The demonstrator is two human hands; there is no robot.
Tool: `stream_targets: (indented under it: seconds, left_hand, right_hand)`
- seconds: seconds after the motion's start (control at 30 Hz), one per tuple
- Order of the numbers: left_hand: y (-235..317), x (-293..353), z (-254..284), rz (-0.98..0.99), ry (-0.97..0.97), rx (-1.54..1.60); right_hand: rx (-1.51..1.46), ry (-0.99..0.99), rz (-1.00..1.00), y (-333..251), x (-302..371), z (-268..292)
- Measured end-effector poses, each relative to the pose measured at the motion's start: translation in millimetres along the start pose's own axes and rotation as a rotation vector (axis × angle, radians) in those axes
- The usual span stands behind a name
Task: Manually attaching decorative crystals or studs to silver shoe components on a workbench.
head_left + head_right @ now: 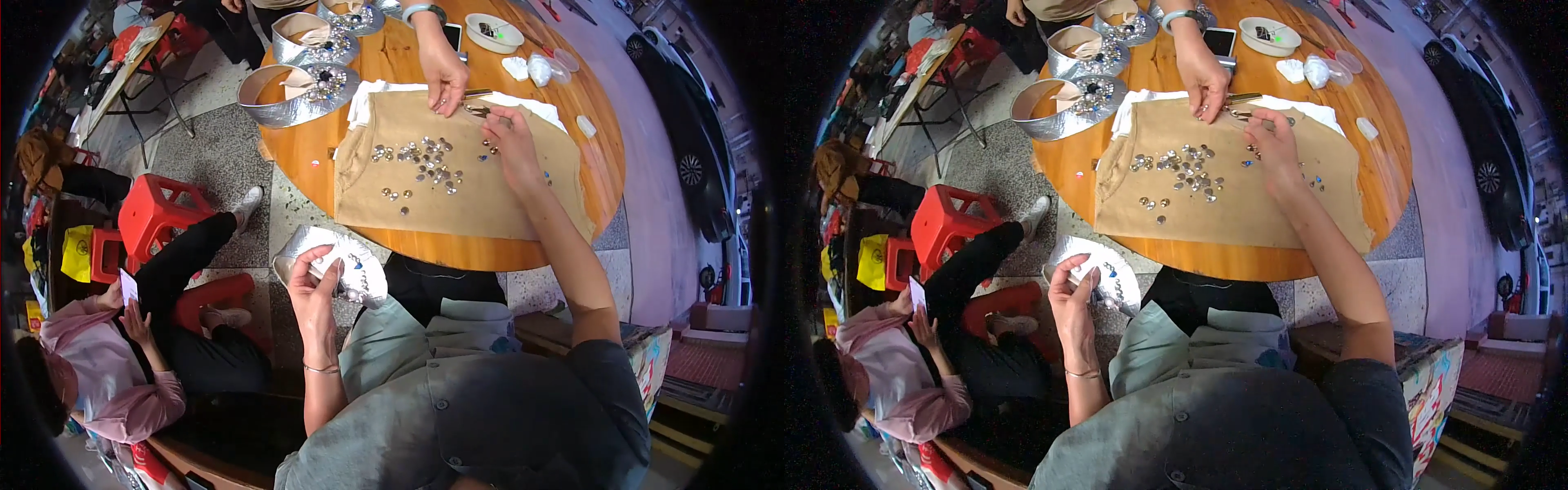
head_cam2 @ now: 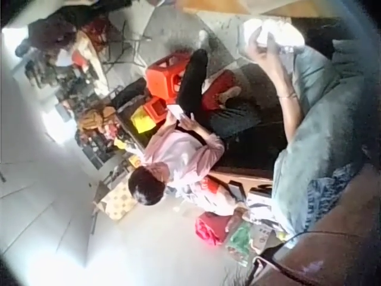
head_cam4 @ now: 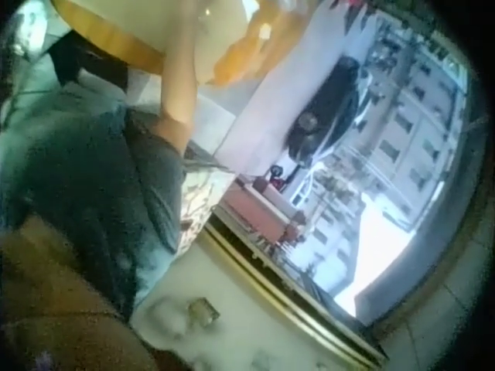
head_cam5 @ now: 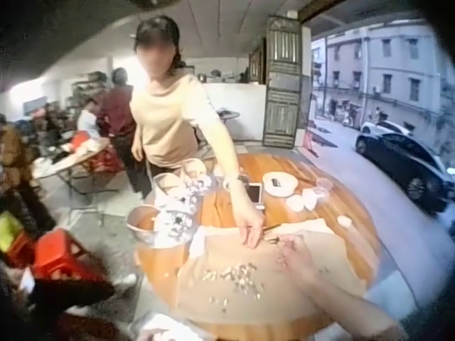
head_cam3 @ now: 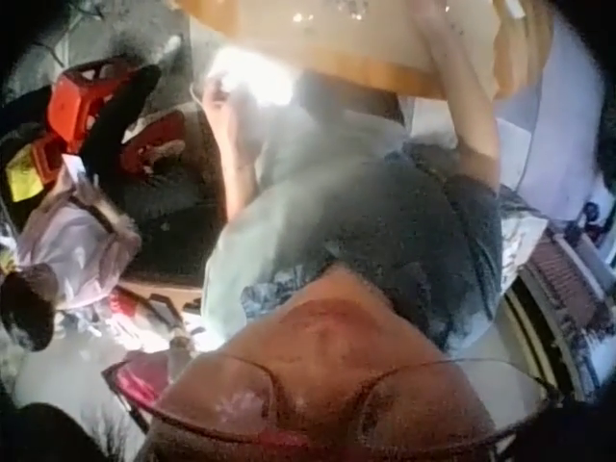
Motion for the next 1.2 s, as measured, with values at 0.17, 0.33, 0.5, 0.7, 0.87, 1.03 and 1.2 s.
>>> stream_targets:
  seconds: [0.17,0.33,0.5,0.7,0.87,1.03,1.2]
  left_hand:
    - [2,3,-3,0.012,-0.015,-0.025]
    - [3,1,-4,0.011,-0.012,-0.02]
    - [5,-1,-1,0.014,0.005,-0.003]
    - [2,-3,4,0.007,0.006,-0.009]
    - [-3,-7,3,0.011,0.0,-0.035]
    - [5,1,-4,0.026,-0.008,-0.054]
    - [4,1,-8,0.02,0.0,-0.028]
  right_hand:
    - [0.487,-0.178,0.42,-3,-12,-15]
    - [0.709,-0.131,0.695,-17,-16,-44]
    - [0.852,-0.198,0.833,-31,-26,-76]
    - [0.942,-0.496,1.029,-17,-29,-106]
    - [1.117,-0.534,1.4,-5,-16,-117]
    - [1.055,-0.563,1.209,-5,-30,-120]
    - [1.15,-0.622,0.978,-7,-41,-133]
Point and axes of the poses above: each hand's wrist, its own x-axis away from the middle knuckle, its own z-axis out of the back of the hand, y = z × x, the point moved 8 cm from there along -x, towards the middle knuckle, and after that the axes turned 9 degrees about y, right-handed, at the moved point
